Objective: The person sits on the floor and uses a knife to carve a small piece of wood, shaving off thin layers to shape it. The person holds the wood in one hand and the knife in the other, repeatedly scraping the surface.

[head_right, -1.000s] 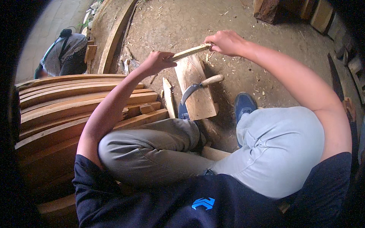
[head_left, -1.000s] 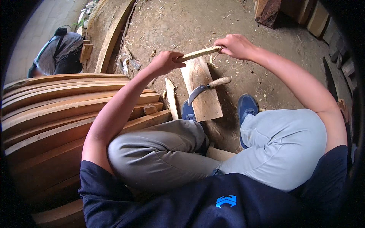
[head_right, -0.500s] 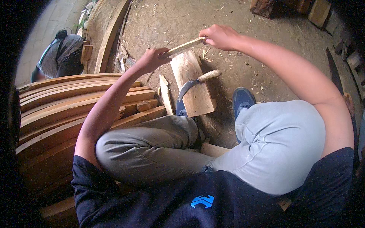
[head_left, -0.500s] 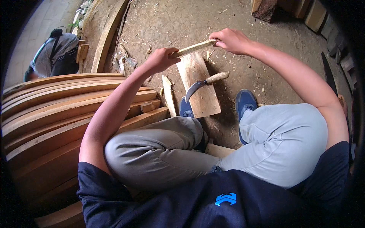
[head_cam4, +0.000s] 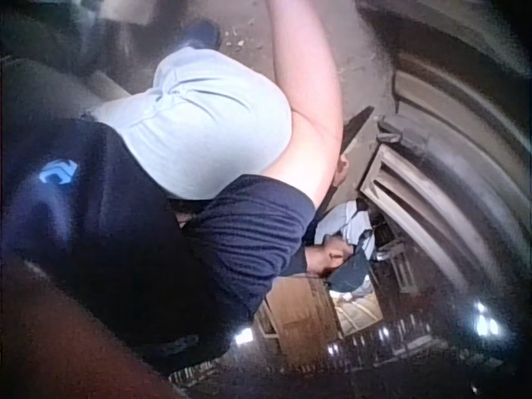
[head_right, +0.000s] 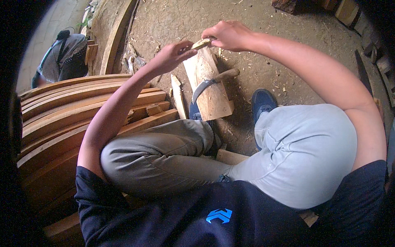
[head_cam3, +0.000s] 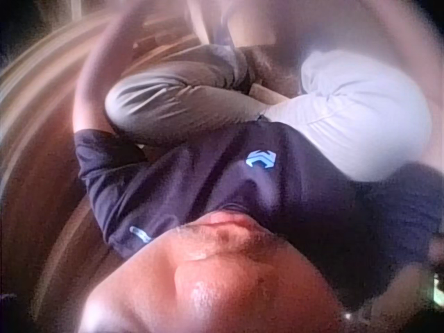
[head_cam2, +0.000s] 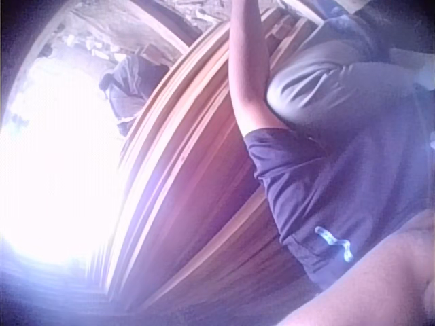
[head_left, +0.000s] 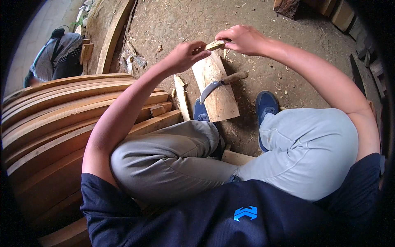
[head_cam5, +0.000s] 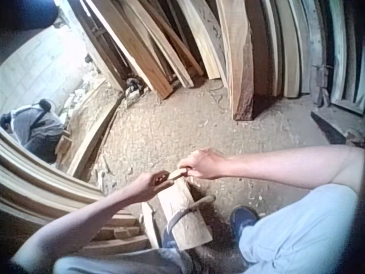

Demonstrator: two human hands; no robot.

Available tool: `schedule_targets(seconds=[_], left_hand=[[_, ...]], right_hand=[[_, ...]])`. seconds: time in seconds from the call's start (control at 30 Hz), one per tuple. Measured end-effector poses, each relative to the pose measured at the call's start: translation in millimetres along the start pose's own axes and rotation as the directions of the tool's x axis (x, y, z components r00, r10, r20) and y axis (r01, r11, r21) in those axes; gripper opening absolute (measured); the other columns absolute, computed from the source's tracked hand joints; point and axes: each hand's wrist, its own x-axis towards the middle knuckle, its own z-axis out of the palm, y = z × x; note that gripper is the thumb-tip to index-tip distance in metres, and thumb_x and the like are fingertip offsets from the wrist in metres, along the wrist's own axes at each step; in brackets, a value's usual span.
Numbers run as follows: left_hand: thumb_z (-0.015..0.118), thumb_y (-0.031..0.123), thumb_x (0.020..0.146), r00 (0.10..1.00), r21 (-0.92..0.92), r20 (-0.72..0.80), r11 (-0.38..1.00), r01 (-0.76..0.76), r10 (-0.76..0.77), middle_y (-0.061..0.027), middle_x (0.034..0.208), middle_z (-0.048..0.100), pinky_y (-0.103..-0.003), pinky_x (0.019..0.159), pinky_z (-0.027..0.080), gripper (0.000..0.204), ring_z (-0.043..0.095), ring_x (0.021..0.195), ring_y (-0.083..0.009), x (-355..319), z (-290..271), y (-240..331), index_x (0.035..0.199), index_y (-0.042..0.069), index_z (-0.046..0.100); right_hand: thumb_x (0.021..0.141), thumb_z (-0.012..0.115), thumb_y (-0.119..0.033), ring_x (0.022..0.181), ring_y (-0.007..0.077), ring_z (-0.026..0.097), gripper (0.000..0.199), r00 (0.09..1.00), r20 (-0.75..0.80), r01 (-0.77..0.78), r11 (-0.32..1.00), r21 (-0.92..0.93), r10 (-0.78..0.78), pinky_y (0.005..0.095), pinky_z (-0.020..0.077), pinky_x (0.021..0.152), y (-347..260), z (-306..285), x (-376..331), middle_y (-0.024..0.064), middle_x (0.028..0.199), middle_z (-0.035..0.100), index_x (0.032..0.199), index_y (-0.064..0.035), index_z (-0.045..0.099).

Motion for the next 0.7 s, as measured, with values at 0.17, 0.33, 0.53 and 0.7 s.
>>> schedule_targets(seconds=[0.17, 0.33, 0.53, 0.7], left_hand=[[0.05, 0.052, 0.101, 0.994, -0.218, 0.066, 0.971, 0.103, -0.09, -0.0078, 0.083, 0.064, -0.035, 0.069, 0.049, 0.053, 0.059, 0.077, -0.0172, -2, -3, 12, 0.111, 0.002, 0.065], [0.048, 0.052, 0.102, 0.99, -0.254, 0.092, 0.959, 0.123, -0.103, -0.0068, 0.083, 0.063, -0.033, 0.067, 0.048, 0.053, 0.057, 0.074, -0.015, -1, -4, 20, 0.109, 0.002, 0.066], [0.047, 0.051, 0.102, 0.99, -0.206, 0.112, 0.973, 0.108, -0.086, -0.0044, 0.077, 0.06, -0.032, 0.064, 0.046, 0.052, 0.055, 0.069, -0.0141, 0, -2, 10, 0.108, 0.003, 0.067], [0.044, 0.052, 0.103, 0.984, -0.33, 0.151, 0.933, 0.142, -0.096, -0.0015, 0.08, 0.057, -0.028, 0.062, 0.043, 0.054, 0.05, 0.07, -0.0105, -2, -6, 9, 0.114, 0.003, 0.065]], right_hand=[[0.087, 0.068, -0.018, 0.089, 0.0303, 0.069, 0.028, 0.995, -0.046, 0.092, 0.996, 0.005, -0.092, 0.043, 0.0547, 0.078, -5, -1, -1, 0.011, 0.095, 0.071, 0.115, -0.0168, 0.067], [0.086, 0.069, -0.02, 0.086, 0.0298, 0.069, 0.025, 0.99, -0.046, 0.136, 0.99, 0.023, -0.135, 0.043, 0.0551, 0.075, -19, -1, 1, 0.0095, 0.091, 0.072, 0.111, -0.0165, 0.069], [0.086, 0.069, -0.028, 0.091, 0.0313, 0.071, 0.031, 0.999, 0.018, 0.048, 0.995, 0.087, -0.049, 0.0441, 0.0563, 0.08, -19, 2, 2, 0.0113, 0.097, 0.073, 0.116, -0.0197, 0.067], [0.088, 0.067, -0.031, 0.093, 0.0319, 0.07, 0.03, 1.0, -0.006, 0.024, 0.988, 0.151, -0.023, 0.0428, 0.0557, 0.082, -18, 1, 0, 0.0113, 0.099, 0.073, 0.114, -0.0174, 0.068]])
